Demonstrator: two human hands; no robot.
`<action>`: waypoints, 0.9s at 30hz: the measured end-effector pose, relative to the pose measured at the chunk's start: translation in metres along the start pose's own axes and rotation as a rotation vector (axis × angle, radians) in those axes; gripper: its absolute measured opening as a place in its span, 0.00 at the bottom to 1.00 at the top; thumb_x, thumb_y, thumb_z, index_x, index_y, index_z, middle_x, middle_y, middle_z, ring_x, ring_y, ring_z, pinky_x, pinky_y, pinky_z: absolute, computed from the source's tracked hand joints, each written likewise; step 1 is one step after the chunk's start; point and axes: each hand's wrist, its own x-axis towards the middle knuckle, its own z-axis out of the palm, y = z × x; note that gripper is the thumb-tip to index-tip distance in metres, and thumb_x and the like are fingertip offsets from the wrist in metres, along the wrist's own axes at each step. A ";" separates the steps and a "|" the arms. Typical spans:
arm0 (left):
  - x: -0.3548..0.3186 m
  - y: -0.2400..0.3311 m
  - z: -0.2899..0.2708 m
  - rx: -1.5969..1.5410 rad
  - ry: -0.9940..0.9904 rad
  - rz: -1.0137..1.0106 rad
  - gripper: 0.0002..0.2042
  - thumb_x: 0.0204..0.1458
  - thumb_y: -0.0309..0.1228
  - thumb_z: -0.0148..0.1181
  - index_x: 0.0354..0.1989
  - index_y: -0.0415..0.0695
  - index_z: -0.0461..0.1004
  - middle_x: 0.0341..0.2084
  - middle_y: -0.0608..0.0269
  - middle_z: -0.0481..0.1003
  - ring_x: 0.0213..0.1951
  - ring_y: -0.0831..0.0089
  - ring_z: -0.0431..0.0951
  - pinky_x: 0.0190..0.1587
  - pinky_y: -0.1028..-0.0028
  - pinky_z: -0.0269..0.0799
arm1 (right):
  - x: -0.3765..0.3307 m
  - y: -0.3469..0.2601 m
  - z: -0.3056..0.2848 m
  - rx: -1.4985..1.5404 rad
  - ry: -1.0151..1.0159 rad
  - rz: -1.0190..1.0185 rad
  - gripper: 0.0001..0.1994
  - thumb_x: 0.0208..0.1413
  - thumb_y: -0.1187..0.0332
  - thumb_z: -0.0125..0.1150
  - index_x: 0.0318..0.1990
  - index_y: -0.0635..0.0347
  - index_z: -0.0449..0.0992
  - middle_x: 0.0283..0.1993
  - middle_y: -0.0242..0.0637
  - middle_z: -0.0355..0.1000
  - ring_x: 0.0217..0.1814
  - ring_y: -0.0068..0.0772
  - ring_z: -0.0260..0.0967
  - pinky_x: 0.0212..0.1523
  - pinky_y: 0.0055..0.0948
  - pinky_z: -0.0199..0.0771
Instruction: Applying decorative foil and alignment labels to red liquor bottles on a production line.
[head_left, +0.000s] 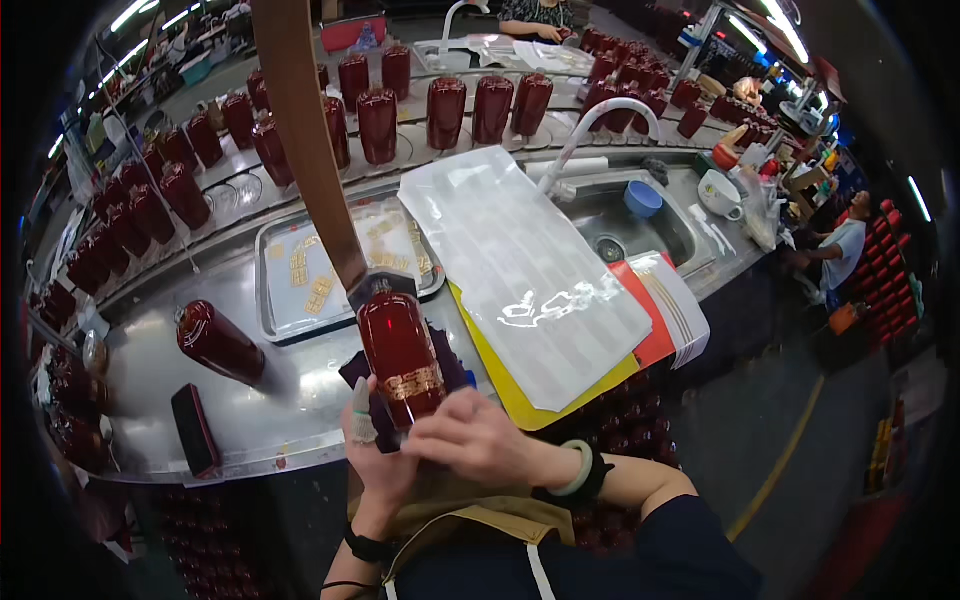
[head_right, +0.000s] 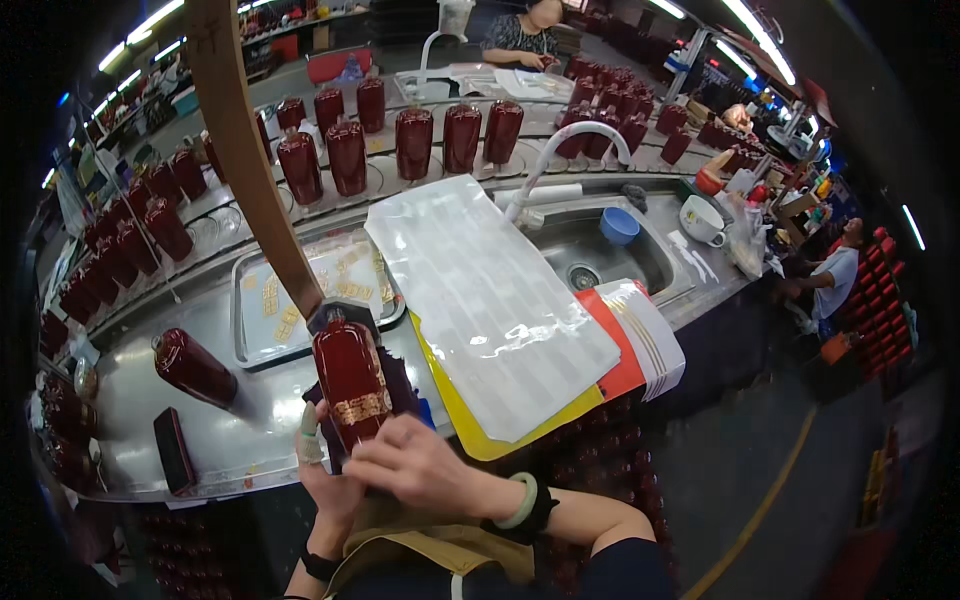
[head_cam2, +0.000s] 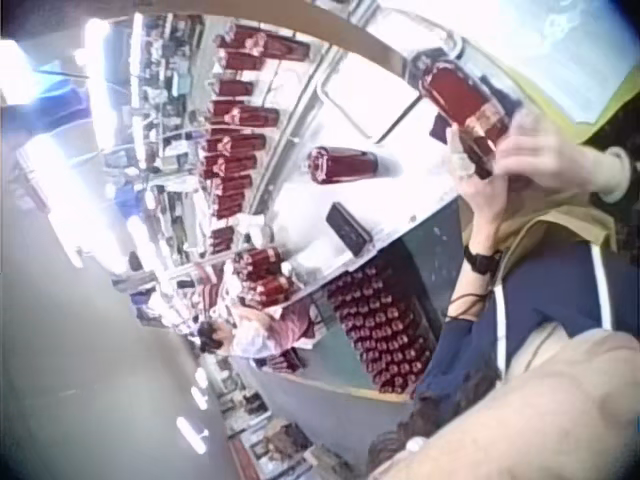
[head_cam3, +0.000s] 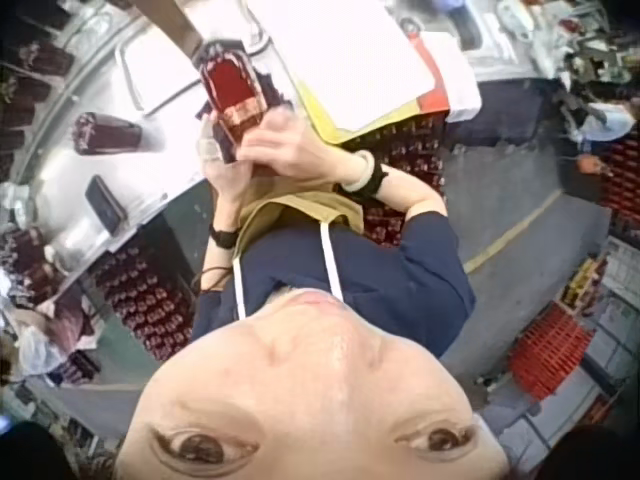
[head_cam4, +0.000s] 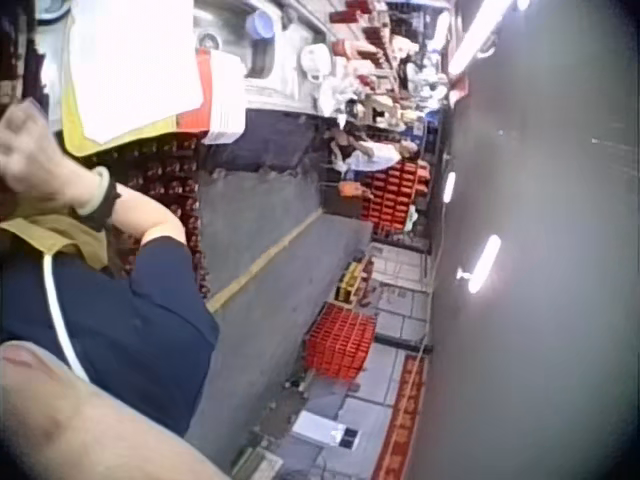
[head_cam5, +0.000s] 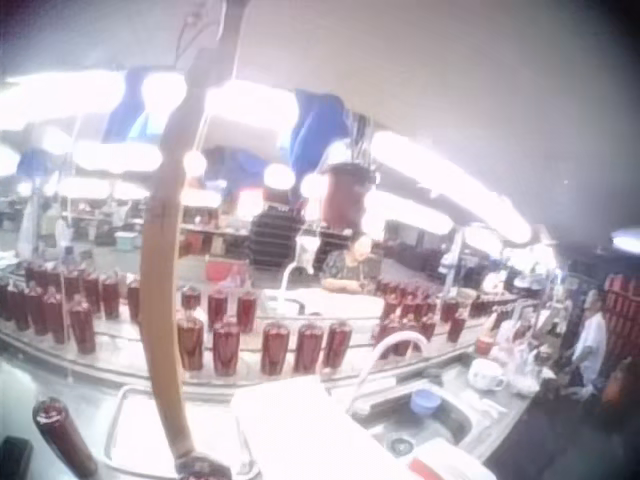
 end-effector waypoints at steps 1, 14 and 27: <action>0.004 0.002 -0.006 0.064 -0.056 0.067 0.45 0.42 0.26 0.83 0.71 0.36 0.65 0.59 0.53 0.75 0.60 0.60 0.77 0.64 0.64 0.72 | -0.004 -0.005 0.003 0.017 -0.018 0.049 0.14 0.51 0.70 0.71 0.46 0.54 0.84 0.40 0.28 0.80 0.39 0.32 0.71 0.45 0.35 0.69; 0.005 -0.010 -0.007 0.135 -0.044 0.111 0.42 0.42 0.27 0.81 0.68 0.33 0.68 0.55 0.47 0.77 0.54 0.50 0.79 0.60 0.60 0.73 | -0.010 0.019 0.010 -0.021 0.106 0.279 0.14 0.54 0.69 0.74 0.49 0.51 0.83 0.43 0.27 0.82 0.39 0.33 0.74 0.48 0.35 0.65; -0.001 -0.016 -0.010 0.095 -0.134 0.037 0.42 0.44 0.26 0.78 0.71 0.31 0.65 0.59 0.44 0.77 0.61 0.48 0.77 0.64 0.59 0.71 | -0.013 0.023 0.010 -0.107 0.203 0.210 0.10 0.56 0.70 0.71 0.45 0.51 0.84 0.47 0.26 0.81 0.43 0.27 0.74 0.49 0.33 0.66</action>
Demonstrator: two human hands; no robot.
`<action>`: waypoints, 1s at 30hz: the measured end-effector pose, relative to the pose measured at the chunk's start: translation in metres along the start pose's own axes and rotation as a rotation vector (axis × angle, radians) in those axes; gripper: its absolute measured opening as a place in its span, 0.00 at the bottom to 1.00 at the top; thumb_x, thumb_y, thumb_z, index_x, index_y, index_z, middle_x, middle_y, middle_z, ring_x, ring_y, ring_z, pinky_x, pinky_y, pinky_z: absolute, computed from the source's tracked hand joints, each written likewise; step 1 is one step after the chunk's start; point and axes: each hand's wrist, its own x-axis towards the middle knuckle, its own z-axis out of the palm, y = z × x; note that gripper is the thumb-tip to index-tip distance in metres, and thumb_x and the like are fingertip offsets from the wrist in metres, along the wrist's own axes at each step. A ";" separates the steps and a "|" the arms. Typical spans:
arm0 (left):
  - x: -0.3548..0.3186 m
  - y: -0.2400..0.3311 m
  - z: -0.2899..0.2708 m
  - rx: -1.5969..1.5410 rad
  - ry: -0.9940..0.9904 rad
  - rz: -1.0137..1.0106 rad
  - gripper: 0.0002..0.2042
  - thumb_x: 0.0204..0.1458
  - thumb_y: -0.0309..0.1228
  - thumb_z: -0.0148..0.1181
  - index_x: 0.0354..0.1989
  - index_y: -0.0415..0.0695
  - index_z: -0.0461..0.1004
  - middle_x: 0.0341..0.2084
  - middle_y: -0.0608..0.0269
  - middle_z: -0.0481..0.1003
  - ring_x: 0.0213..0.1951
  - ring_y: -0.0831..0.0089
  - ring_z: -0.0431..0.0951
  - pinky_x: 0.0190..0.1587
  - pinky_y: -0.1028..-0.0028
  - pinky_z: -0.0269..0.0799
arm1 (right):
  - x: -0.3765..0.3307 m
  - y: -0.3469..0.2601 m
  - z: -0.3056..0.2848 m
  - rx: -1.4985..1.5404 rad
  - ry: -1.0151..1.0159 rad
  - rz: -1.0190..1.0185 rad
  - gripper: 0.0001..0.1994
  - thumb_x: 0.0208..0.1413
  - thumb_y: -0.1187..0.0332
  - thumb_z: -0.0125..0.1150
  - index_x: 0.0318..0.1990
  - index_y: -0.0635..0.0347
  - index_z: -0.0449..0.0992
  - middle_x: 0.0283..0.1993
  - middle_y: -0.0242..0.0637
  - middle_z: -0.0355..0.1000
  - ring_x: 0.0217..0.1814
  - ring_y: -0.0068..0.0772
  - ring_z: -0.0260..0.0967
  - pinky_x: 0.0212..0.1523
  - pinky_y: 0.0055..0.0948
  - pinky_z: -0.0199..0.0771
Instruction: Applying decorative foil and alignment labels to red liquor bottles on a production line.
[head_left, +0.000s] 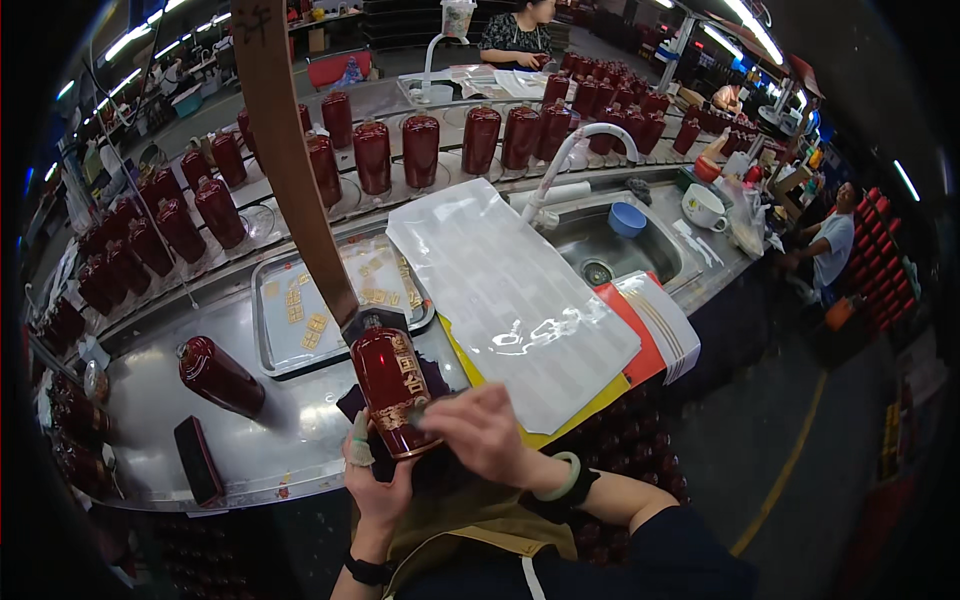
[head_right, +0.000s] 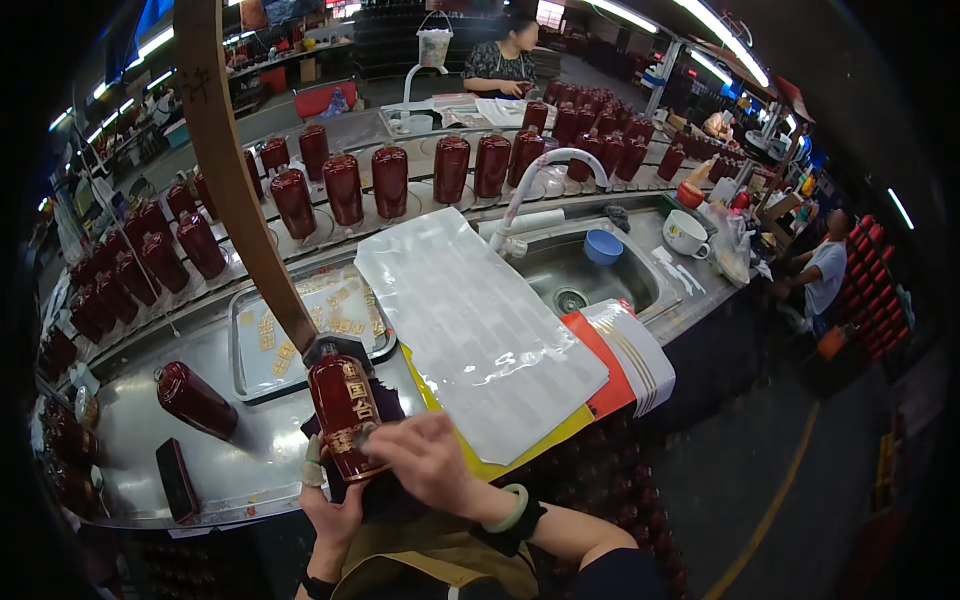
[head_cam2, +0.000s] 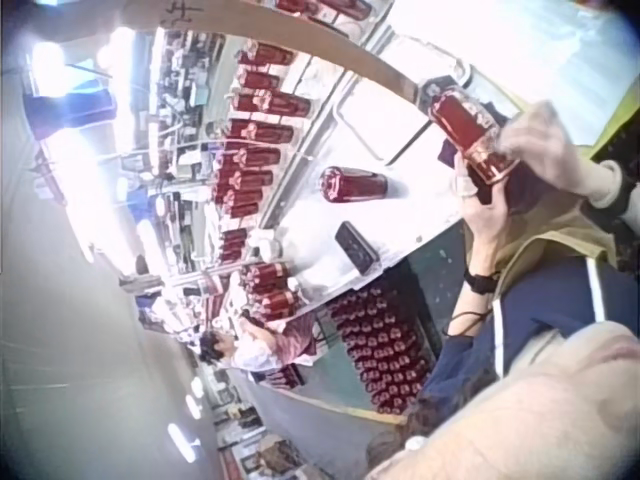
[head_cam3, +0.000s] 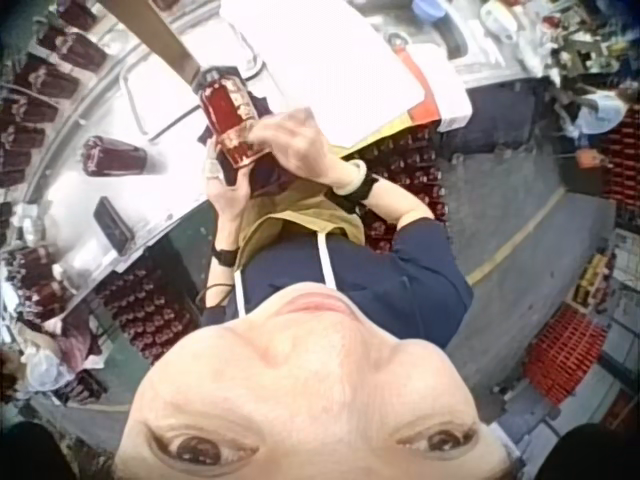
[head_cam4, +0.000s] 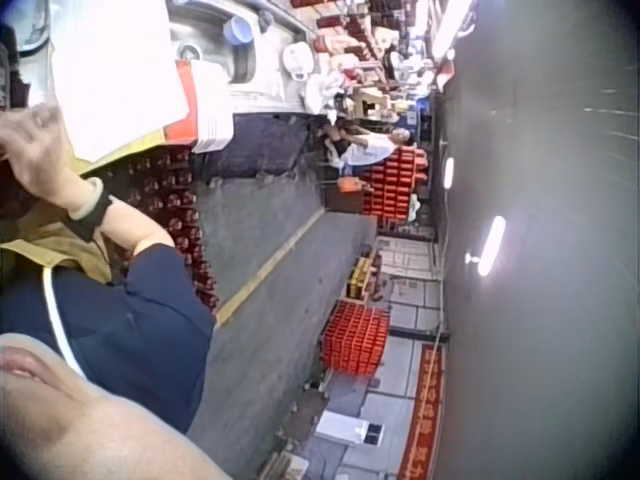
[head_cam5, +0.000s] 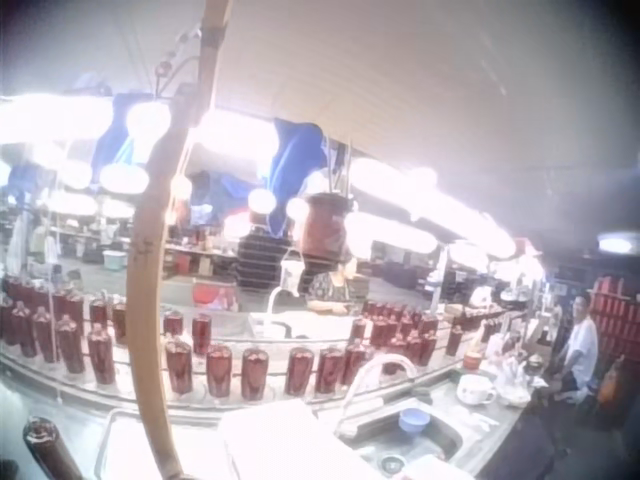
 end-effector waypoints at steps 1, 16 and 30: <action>0.000 -0.001 0.002 -0.052 0.009 -0.027 0.42 0.44 0.26 0.78 0.71 0.32 0.65 0.60 0.45 0.76 0.61 0.50 0.77 0.64 0.60 0.72 | -0.007 -0.003 0.003 0.050 -0.045 -0.100 0.10 0.55 0.70 0.71 0.45 0.51 0.84 0.48 0.25 0.81 0.42 0.28 0.74 0.49 0.33 0.67; 0.011 0.023 0.004 -0.007 0.058 -0.008 0.39 0.44 0.25 0.79 0.67 0.34 0.70 0.60 0.46 0.75 0.61 0.51 0.75 0.67 0.61 0.67 | 0.000 0.003 -0.002 0.070 0.011 0.100 0.14 0.52 0.68 0.77 0.46 0.52 0.84 0.41 0.27 0.82 0.37 0.32 0.74 0.45 0.35 0.65; -0.008 0.011 -0.001 0.367 0.138 0.381 0.11 0.47 0.21 0.75 0.40 0.46 0.88 0.53 0.54 0.83 0.57 0.51 0.79 0.58 0.55 0.75 | 0.006 0.003 -0.024 0.115 0.138 0.120 0.13 0.52 0.70 0.78 0.44 0.57 0.83 0.38 0.35 0.79 0.37 0.40 0.72 0.43 0.37 0.68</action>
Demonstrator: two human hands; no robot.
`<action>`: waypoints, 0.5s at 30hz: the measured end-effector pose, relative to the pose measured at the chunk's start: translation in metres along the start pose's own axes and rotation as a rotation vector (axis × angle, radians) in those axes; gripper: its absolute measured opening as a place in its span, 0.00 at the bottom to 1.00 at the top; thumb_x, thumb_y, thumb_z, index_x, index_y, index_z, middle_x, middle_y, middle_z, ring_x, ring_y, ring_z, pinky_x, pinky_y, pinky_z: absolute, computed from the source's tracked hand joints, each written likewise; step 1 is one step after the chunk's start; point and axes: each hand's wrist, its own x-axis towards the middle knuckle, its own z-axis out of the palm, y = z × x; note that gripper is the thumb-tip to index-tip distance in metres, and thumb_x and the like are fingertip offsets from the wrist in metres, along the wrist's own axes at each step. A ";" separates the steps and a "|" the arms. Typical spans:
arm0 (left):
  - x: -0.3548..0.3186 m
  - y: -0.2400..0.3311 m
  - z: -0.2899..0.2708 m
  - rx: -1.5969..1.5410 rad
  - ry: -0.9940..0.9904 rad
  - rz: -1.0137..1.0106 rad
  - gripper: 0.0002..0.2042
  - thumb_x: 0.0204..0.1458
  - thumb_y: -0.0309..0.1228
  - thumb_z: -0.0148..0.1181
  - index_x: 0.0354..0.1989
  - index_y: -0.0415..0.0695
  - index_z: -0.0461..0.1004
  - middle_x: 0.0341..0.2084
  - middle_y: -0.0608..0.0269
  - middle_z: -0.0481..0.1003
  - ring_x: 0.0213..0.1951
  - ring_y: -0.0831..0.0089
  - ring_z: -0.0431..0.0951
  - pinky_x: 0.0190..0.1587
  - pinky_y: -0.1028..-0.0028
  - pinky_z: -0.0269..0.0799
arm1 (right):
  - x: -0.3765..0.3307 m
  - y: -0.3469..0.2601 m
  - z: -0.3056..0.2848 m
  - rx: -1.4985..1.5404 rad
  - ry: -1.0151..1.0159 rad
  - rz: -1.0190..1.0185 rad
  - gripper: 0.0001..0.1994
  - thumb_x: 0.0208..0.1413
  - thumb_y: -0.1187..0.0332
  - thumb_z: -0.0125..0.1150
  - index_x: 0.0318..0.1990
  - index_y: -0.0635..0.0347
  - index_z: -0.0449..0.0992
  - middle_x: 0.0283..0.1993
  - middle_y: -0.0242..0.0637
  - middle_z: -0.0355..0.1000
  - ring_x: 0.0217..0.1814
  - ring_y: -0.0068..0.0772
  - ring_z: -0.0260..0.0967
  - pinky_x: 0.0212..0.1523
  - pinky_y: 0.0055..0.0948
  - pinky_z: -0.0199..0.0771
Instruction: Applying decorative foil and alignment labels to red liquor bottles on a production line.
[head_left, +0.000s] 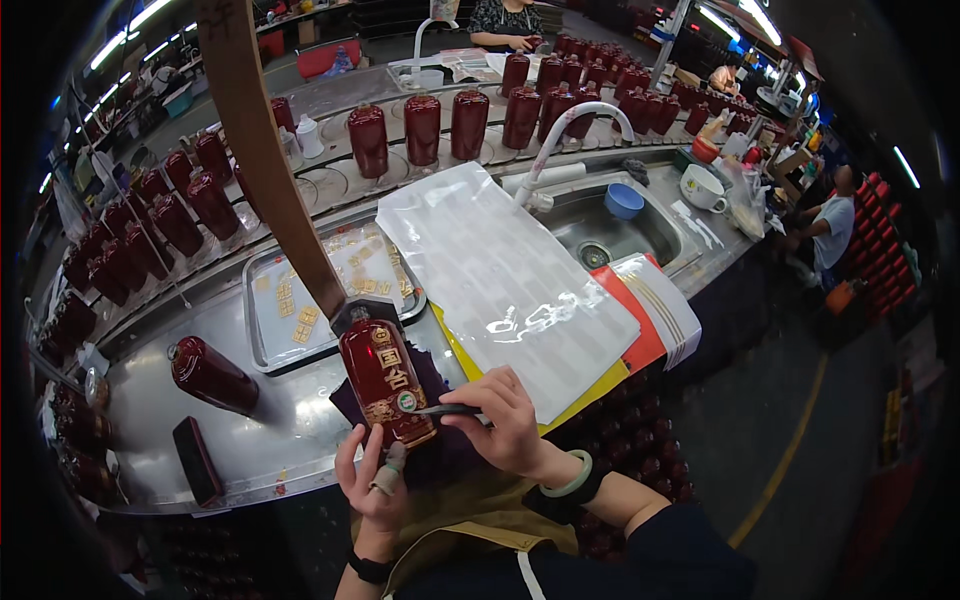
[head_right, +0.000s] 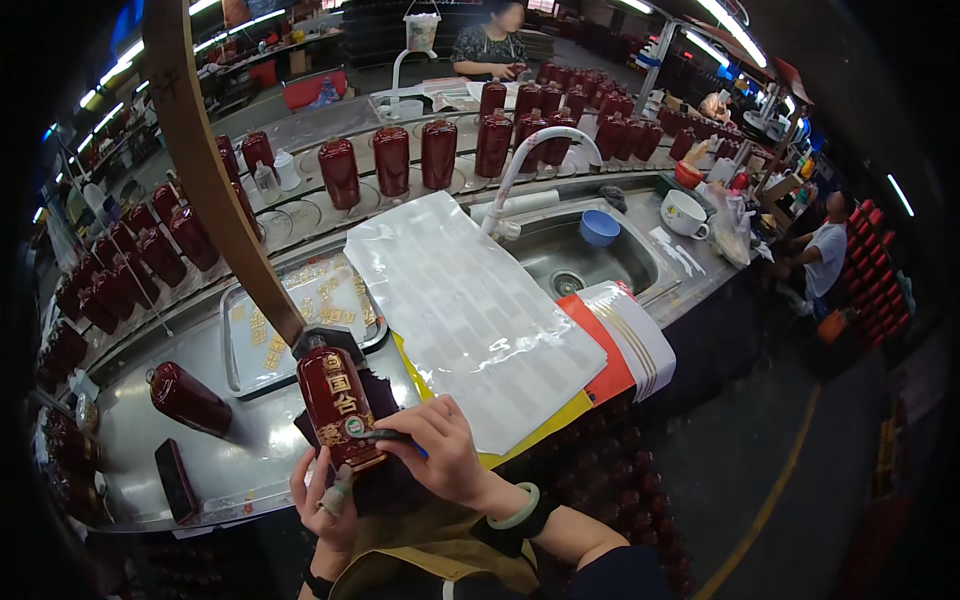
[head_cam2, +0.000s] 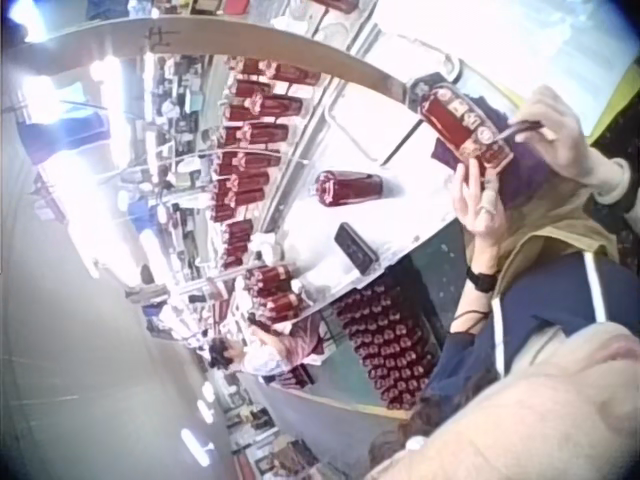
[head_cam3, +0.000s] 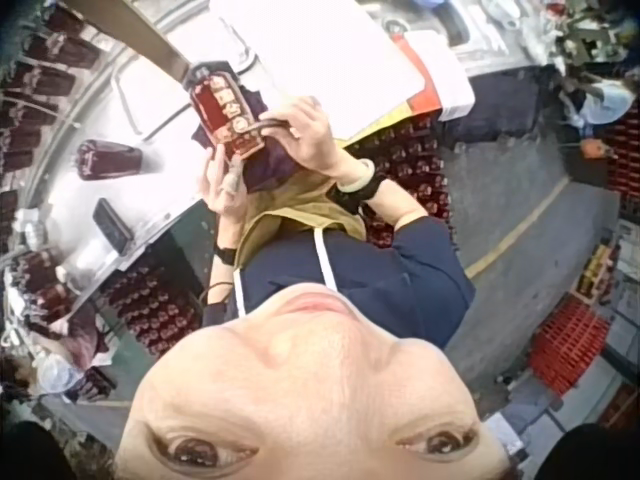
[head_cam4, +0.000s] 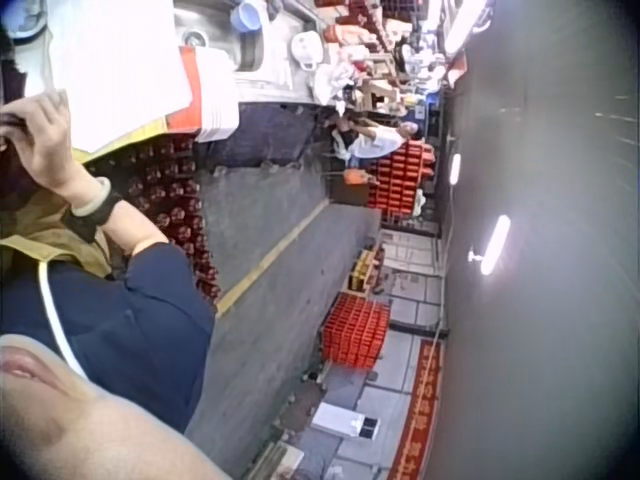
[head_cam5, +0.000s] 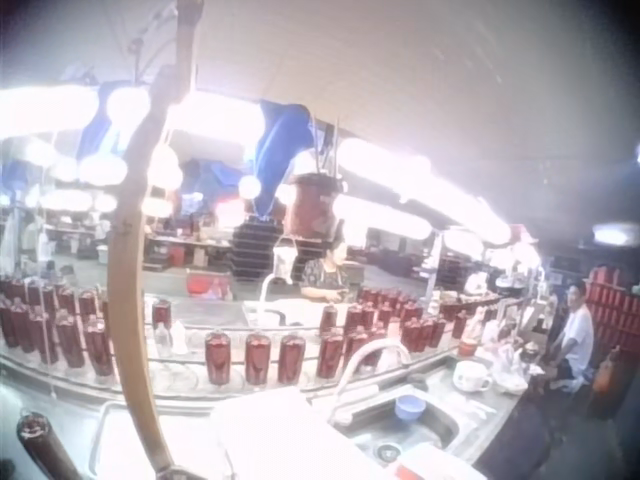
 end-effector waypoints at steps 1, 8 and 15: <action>0.004 0.004 -0.001 0.001 -0.002 -0.001 0.11 0.47 0.21 0.75 0.40 0.46 0.88 0.53 0.54 0.83 0.57 0.51 0.79 0.58 0.55 0.75 | 0.000 0.001 0.000 -0.004 0.016 0.020 0.13 0.52 0.70 0.77 0.45 0.57 0.83 0.37 0.33 0.79 0.37 0.39 0.73 0.43 0.37 0.67; 0.020 0.024 0.001 0.064 -0.206 0.085 0.20 0.50 0.22 0.71 0.53 0.51 0.87 0.69 0.49 0.70 0.67 0.47 0.68 0.66 0.51 0.67 | -0.003 0.004 0.005 -0.027 0.067 0.063 0.13 0.51 0.71 0.78 0.44 0.57 0.83 0.37 0.34 0.79 0.37 0.40 0.71 0.42 0.37 0.68; 0.040 0.026 0.007 -0.331 -0.047 -0.343 0.41 0.45 0.27 0.80 0.70 0.35 0.66 0.63 0.46 0.70 0.63 0.50 0.71 0.66 0.59 0.67 | -0.026 -0.010 0.015 0.099 -0.278 -0.215 0.15 0.53 0.68 0.75 0.48 0.51 0.84 0.43 0.27 0.81 0.40 0.33 0.73 0.46 0.33 0.70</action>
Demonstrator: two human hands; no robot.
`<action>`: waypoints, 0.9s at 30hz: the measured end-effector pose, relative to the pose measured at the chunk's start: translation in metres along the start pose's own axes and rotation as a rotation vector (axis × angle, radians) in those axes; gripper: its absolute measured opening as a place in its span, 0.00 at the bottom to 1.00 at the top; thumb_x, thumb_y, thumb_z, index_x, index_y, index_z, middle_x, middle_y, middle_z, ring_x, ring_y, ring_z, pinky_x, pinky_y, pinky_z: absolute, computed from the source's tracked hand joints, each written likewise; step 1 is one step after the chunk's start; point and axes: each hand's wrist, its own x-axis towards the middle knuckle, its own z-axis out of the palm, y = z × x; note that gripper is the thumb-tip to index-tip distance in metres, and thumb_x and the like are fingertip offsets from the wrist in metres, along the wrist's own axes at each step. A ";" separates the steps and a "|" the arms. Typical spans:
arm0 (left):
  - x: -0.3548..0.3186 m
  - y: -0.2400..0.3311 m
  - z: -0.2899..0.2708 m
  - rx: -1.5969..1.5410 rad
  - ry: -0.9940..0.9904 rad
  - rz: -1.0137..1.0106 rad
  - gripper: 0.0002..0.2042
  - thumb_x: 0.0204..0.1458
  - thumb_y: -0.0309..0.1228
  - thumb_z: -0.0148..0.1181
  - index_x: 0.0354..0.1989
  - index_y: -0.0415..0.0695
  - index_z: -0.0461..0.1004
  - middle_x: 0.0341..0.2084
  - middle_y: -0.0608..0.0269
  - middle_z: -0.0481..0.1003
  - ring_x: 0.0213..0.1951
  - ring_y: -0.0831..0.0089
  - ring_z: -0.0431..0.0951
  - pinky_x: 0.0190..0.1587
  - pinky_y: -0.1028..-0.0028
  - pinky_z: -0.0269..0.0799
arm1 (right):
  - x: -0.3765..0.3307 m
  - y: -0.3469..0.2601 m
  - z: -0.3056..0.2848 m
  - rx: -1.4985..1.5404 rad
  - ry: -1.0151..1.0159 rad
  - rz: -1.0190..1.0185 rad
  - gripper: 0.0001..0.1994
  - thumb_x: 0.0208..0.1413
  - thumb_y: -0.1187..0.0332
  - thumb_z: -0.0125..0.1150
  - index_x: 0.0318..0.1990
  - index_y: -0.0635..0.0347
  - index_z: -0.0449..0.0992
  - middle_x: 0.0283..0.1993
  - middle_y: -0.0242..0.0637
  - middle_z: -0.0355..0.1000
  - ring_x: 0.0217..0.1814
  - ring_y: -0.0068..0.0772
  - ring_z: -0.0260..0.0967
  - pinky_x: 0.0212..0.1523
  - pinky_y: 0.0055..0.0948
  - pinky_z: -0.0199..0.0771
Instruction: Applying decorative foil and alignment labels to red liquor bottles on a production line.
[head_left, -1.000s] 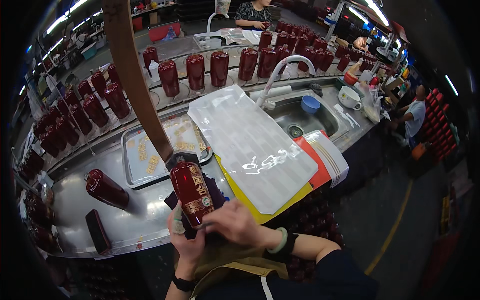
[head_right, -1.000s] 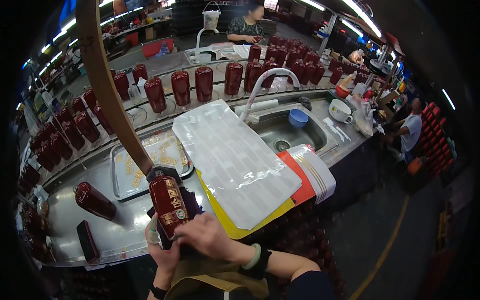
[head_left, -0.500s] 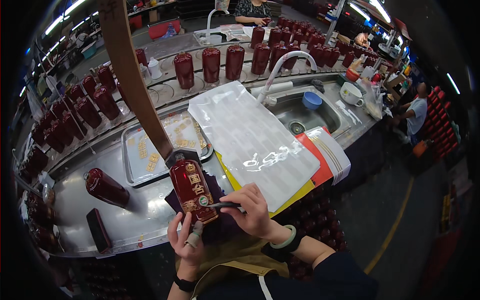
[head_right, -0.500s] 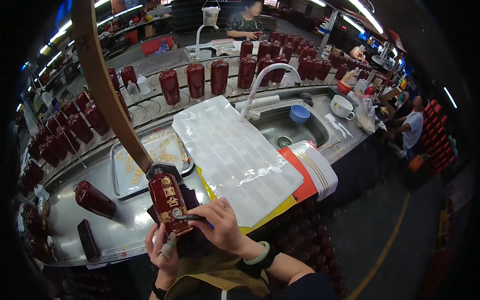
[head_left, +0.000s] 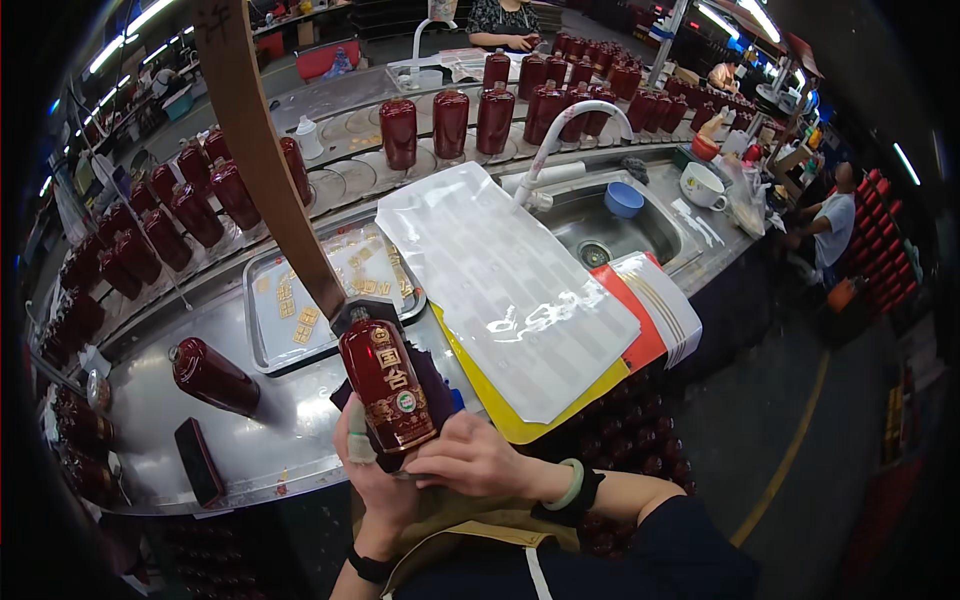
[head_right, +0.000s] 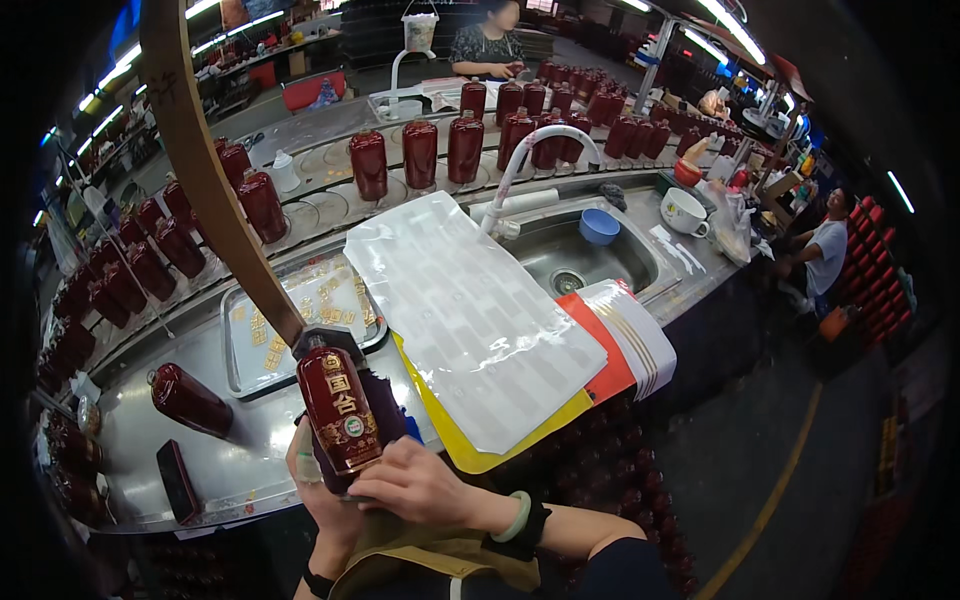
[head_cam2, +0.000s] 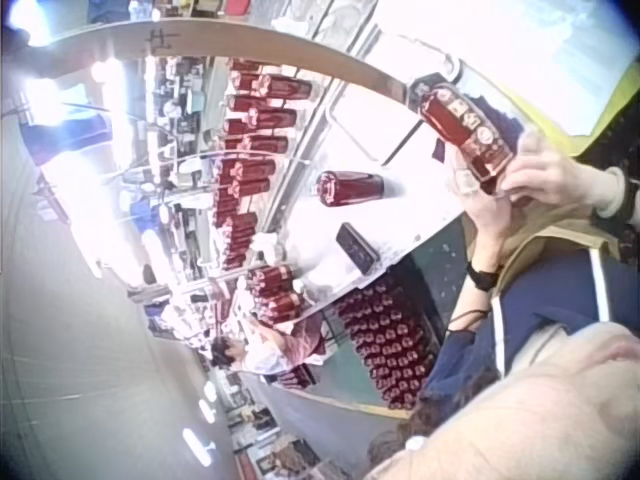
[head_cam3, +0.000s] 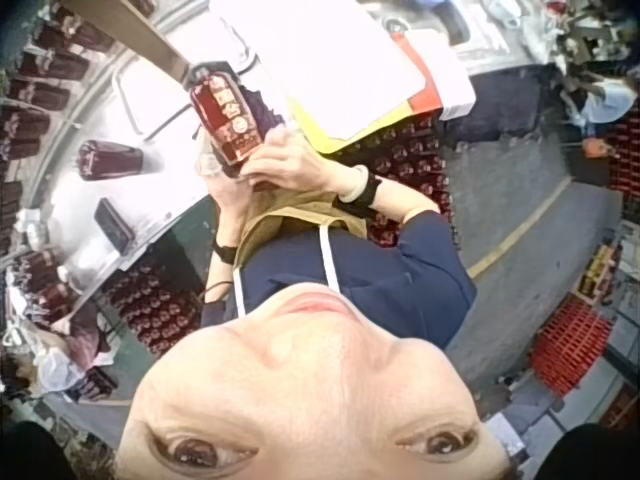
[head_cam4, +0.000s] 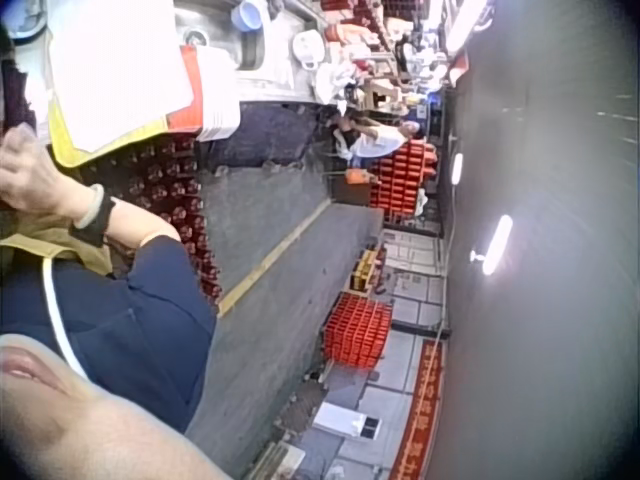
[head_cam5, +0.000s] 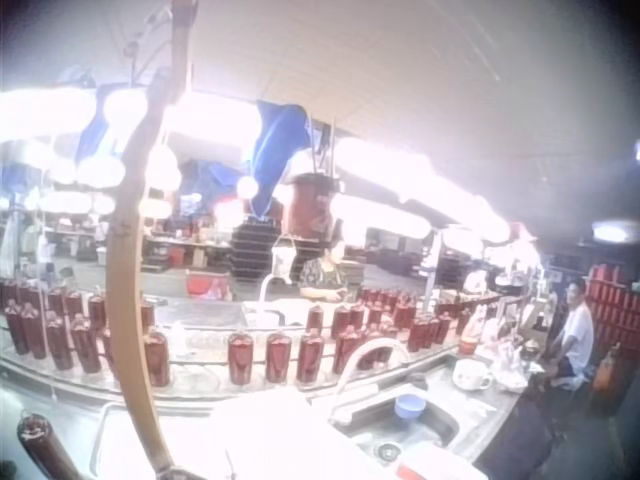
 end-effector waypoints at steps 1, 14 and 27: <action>-0.007 -0.012 0.002 -0.191 -0.003 -0.115 0.44 0.42 0.26 0.81 0.71 0.35 0.66 0.59 0.49 0.71 0.62 0.52 0.72 0.65 0.60 0.67 | 0.003 -0.001 0.000 -0.002 -0.025 0.066 0.14 0.53 0.68 0.75 0.48 0.51 0.84 0.43 0.28 0.81 0.39 0.34 0.73 0.46 0.34 0.69; -0.007 -0.021 -0.018 0.096 -0.109 0.034 0.44 0.41 0.24 0.78 0.72 0.33 0.65 0.60 0.44 0.75 0.60 0.50 0.77 0.64 0.61 0.70 | 0.017 0.017 0.003 -0.138 0.166 0.238 0.13 0.52 0.67 0.76 0.46 0.50 0.84 0.40 0.25 0.81 0.38 0.32 0.72 0.48 0.34 0.65; -0.008 -0.023 -0.011 0.006 -0.115 -0.066 0.41 0.45 0.26 0.79 0.70 0.33 0.67 0.61 0.45 0.74 0.62 0.52 0.75 0.65 0.61 0.70 | 0.009 0.009 0.001 -0.227 0.117 0.088 0.14 0.51 0.69 0.76 0.47 0.48 0.84 0.44 0.23 0.81 0.44 0.29 0.71 0.49 0.34 0.63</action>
